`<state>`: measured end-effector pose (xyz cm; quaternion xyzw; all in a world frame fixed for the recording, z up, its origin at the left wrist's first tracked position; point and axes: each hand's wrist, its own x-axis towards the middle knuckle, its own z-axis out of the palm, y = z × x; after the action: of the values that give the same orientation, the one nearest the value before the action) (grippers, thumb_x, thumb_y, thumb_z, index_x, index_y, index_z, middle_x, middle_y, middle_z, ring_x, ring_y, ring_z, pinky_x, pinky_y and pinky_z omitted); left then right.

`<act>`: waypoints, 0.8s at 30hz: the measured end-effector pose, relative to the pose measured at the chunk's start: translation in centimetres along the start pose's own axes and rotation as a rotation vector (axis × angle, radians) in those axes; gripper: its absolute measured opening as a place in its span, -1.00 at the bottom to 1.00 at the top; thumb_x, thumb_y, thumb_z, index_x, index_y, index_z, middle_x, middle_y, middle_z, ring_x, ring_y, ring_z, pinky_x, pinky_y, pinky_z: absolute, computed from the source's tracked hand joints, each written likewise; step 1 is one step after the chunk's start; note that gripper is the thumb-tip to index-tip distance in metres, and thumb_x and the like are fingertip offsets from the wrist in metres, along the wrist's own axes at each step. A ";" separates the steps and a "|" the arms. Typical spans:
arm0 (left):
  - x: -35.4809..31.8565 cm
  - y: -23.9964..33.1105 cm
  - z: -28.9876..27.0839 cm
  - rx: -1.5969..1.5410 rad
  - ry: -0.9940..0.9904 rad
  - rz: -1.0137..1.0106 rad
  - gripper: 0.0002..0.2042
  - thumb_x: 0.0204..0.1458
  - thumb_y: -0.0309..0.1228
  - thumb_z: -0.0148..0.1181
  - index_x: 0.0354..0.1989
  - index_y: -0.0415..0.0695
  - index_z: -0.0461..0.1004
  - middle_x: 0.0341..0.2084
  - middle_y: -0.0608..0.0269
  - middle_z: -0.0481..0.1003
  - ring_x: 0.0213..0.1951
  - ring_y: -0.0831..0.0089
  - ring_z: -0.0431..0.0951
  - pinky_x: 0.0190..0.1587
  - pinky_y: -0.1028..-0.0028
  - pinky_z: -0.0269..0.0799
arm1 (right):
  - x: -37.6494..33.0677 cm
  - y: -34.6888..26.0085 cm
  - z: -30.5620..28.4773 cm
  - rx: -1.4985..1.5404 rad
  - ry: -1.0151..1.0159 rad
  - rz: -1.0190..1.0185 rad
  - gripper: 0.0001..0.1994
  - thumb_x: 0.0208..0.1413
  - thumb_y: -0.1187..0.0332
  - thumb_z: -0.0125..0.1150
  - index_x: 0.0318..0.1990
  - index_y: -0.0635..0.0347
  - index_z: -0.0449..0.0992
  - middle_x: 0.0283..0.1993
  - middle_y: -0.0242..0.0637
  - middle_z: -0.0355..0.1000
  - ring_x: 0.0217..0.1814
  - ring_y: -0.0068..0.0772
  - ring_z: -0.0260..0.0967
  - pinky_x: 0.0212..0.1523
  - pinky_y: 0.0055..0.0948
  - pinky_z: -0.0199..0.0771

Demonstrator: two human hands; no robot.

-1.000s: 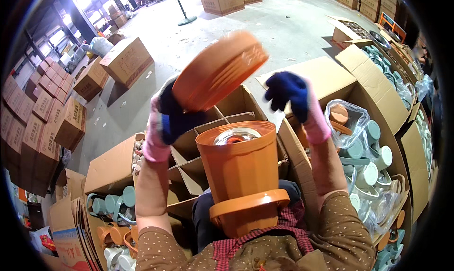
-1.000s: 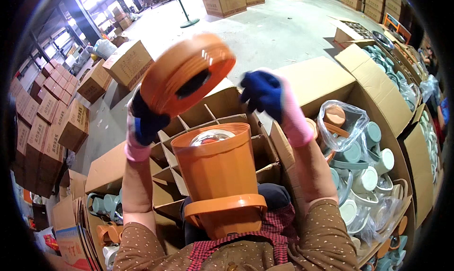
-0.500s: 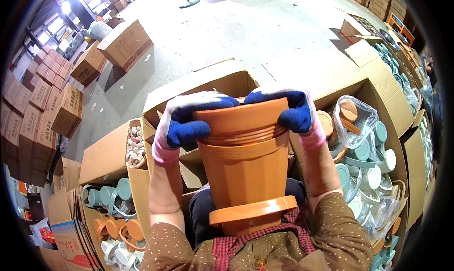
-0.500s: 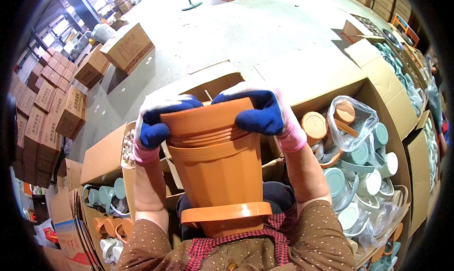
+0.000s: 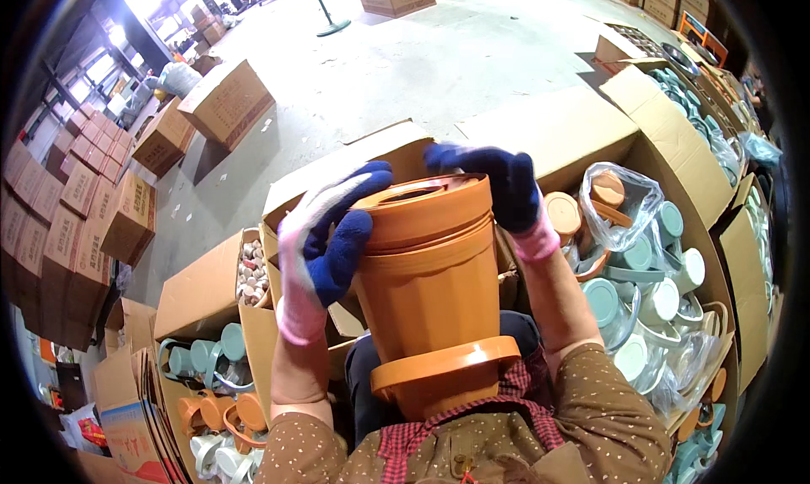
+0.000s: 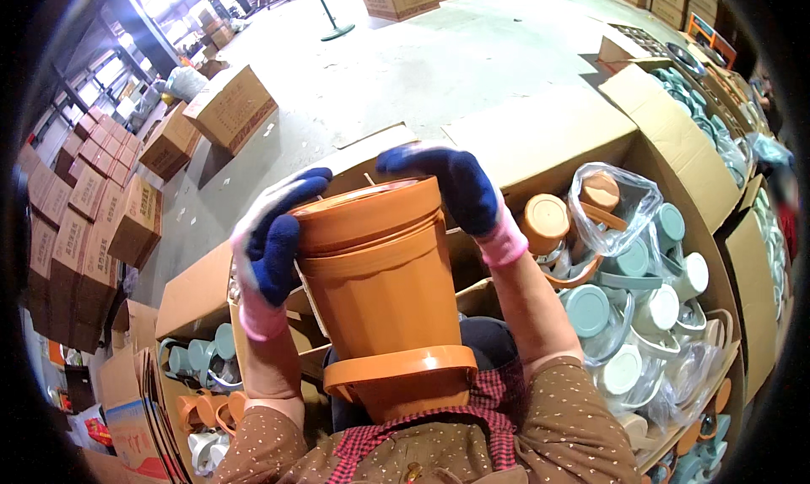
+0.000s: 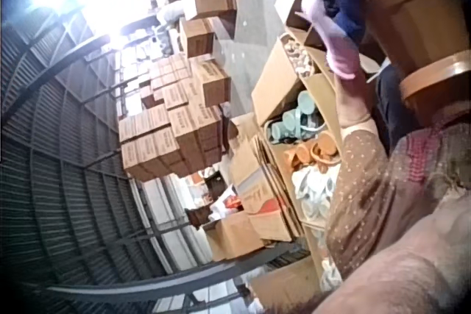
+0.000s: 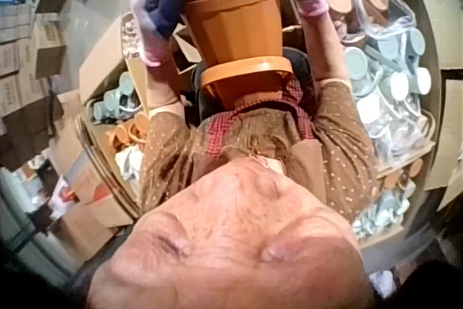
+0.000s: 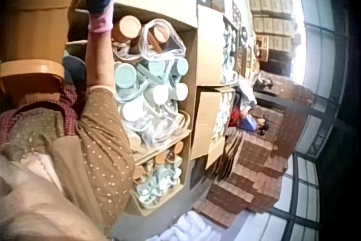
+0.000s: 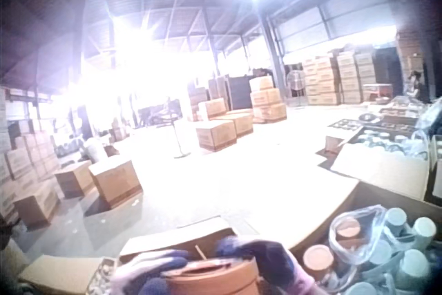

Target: The person assembles insulated containers by placing metal liners inside plastic outer shells, screwing on bases, and wrapping them in plastic bags. They handle several containers, moving finished ones into a larger box and flattening cardboard separators.

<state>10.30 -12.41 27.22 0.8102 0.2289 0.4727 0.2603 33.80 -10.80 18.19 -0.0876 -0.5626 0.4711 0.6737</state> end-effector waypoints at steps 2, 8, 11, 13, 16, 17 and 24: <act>0.4 2.6 0.6 0.136 -0.006 -0.020 -0.73 0.06 -0.40 0.25 -0.07 -0.22 0.56 -0.11 0.01 0.56 -0.04 0.23 0.55 0.07 0.36 0.40 | 0.4 -0.8 1.5 -0.186 0.024 0.015 -0.51 0.33 0.07 -0.10 -0.17 0.41 0.57 -0.10 -0.12 0.51 0.05 -0.27 0.41 0.17 -0.33 0.31; -1.1 -0.5 -0.6 -0.122 -0.088 0.013 -0.81 0.14 -0.48 0.14 -0.13 -0.28 0.55 -0.19 0.06 0.56 -0.12 0.26 0.56 0.01 0.37 0.43 | -0.2 -4.0 4.4 -0.756 -0.028 0.102 -0.83 0.16 0.37 0.17 -0.25 0.28 0.59 -0.30 -0.29 0.56 -0.21 -0.44 0.49 -0.11 -0.47 0.45; 0.3 2.3 0.6 0.024 -0.060 -0.017 -0.79 0.12 -0.45 0.16 -0.10 -0.23 0.54 -0.20 0.04 0.57 -0.13 0.23 0.57 -0.01 0.37 0.44 | 0.2 -0.6 1.1 0.021 0.142 0.143 -0.56 0.28 0.08 0.00 -0.24 0.37 0.59 -0.19 -0.17 0.56 -0.10 -0.34 0.48 0.02 -0.42 0.44; 1.7 4.8 1.2 0.358 -0.092 0.100 -0.79 0.08 -0.43 0.21 -0.12 -0.17 0.55 -0.23 -0.02 0.55 -0.19 0.22 0.60 -0.12 0.42 0.48 | 0.5 1.6 0.5 0.603 0.181 0.448 -0.31 0.34 -0.15 -0.29 -0.21 0.39 0.56 -0.14 -0.11 0.54 -0.11 -0.28 0.47 0.06 -0.34 0.41; 0.4 2.4 0.0 0.188 -0.131 -0.012 -0.86 0.09 -0.46 0.17 -0.21 -0.21 0.56 -0.36 0.02 0.58 -0.19 0.25 0.61 -0.12 0.44 0.49 | -0.1 3.0 1.6 0.310 0.047 0.296 -0.27 0.30 -0.21 -0.30 -0.28 0.37 0.57 -0.18 -0.08 0.54 -0.14 -0.24 0.47 0.06 -0.31 0.41; -0.7 0.6 -1.2 -0.083 -0.079 0.065 -0.85 0.14 -0.47 0.10 -0.22 -0.25 0.56 -0.36 0.08 0.60 -0.17 0.26 0.60 -0.05 0.39 0.48 | 0.1 1.4 2.5 -0.029 0.034 0.101 -0.26 0.29 -0.23 -0.31 -0.30 0.37 0.57 -0.22 -0.07 0.54 -0.14 -0.24 0.47 0.06 -0.29 0.41; 2.2 4.2 0.9 0.340 -0.167 0.256 -0.80 0.07 -0.39 0.17 -0.18 -0.19 0.55 -0.23 0.08 0.59 -0.14 0.25 0.58 0.02 0.35 0.42 | 0.1 4.9 -0.3 0.724 0.305 0.513 -0.26 0.27 -0.26 -0.31 -0.32 0.33 0.56 -0.27 -0.05 0.55 -0.17 -0.13 0.49 0.03 -0.19 0.46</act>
<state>12.58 -14.44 30.93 0.9011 0.1783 0.3879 0.0757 31.41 -7.94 15.01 -0.0511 -0.2167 0.7701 0.5977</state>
